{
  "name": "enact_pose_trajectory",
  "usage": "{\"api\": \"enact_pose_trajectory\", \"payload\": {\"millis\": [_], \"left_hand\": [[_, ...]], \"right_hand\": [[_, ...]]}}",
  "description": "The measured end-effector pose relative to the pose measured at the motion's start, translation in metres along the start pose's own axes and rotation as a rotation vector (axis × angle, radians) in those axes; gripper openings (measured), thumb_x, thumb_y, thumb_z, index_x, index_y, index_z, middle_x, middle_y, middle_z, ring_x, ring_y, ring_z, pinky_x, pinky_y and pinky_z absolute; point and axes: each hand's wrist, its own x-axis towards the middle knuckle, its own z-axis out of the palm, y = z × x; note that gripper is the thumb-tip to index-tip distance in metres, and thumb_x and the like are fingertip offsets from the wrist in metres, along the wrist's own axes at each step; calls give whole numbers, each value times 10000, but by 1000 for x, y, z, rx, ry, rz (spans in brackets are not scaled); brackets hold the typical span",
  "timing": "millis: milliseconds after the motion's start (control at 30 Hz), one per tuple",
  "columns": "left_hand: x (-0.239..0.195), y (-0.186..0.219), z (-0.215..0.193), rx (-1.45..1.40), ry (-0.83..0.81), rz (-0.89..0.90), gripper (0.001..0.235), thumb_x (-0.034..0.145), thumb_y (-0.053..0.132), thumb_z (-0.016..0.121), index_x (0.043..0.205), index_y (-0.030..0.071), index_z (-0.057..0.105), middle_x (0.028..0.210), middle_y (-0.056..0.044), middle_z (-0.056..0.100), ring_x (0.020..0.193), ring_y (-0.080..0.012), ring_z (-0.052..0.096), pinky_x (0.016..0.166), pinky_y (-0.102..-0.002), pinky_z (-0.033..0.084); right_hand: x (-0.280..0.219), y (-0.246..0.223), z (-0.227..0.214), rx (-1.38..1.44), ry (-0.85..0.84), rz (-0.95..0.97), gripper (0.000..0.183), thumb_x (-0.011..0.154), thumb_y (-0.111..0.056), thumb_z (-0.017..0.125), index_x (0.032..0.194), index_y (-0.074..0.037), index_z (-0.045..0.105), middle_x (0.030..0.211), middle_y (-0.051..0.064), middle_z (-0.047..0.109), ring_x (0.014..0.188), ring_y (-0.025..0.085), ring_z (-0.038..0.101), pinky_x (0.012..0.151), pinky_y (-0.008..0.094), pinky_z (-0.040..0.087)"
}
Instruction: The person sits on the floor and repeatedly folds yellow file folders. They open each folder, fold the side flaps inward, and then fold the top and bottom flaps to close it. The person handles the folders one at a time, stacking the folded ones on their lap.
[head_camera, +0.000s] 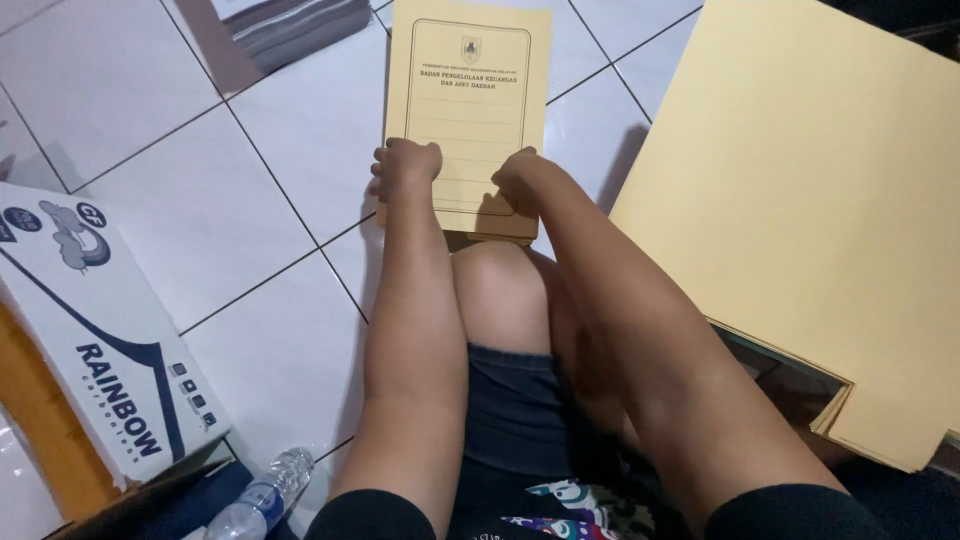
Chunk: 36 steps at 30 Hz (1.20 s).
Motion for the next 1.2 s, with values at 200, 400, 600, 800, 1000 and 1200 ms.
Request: {"api": "enact_pose_trajectory", "payload": {"millis": [200,400,600,800,1000,1200], "left_hand": [[1,3,-2,-41,28,-87,824,990,433,553,1581,-29,213,1579,-283,227,1500,-453,183,1166,-737,186],[0,-4,-6,-93,77,-77,629,972,311,560,1488,-19,414,1545,-272,279,1460,-428,266,1104,-592,379],[-40,16,-43,-88,292,140,362,972,123,593,1295,-5,493,1277,-223,485,1218,-461,569,997,-589,509],[-194,68,-148,-10,455,553,367,911,0,520,1227,185,497,920,-105,760,806,-351,730,703,-541,521],[-326,93,-181,-398,625,1361,551,896,-326,476,1387,-78,519,1272,-307,719,1116,-419,768,1016,-481,635],[-381,122,-105,-952,-208,1063,274,1063,66,512,1327,6,554,946,-32,620,748,-56,522,641,-188,415]], "right_hand": [[4,12,1,1654,168,469,980,907,-426,705,1499,166,195,1266,398,617,1196,507,630,941,603,518],[-51,13,-18,1899,304,443,758,915,-354,662,1402,166,404,1140,327,689,985,495,716,728,576,604],[-25,15,-13,1834,298,443,744,887,-367,656,1385,165,504,1260,360,635,1090,510,673,745,589,582],[-154,4,-94,1604,636,504,985,938,-317,719,1603,56,94,1623,419,14,1355,533,430,1056,441,511],[-328,4,-20,1313,1387,559,899,1048,-308,634,1639,-57,5,1738,244,3,1632,382,-3,1332,503,141],[-441,-32,143,1757,1732,448,511,1031,-80,547,1484,-4,323,1489,216,468,1403,335,477,1137,457,423]]}}
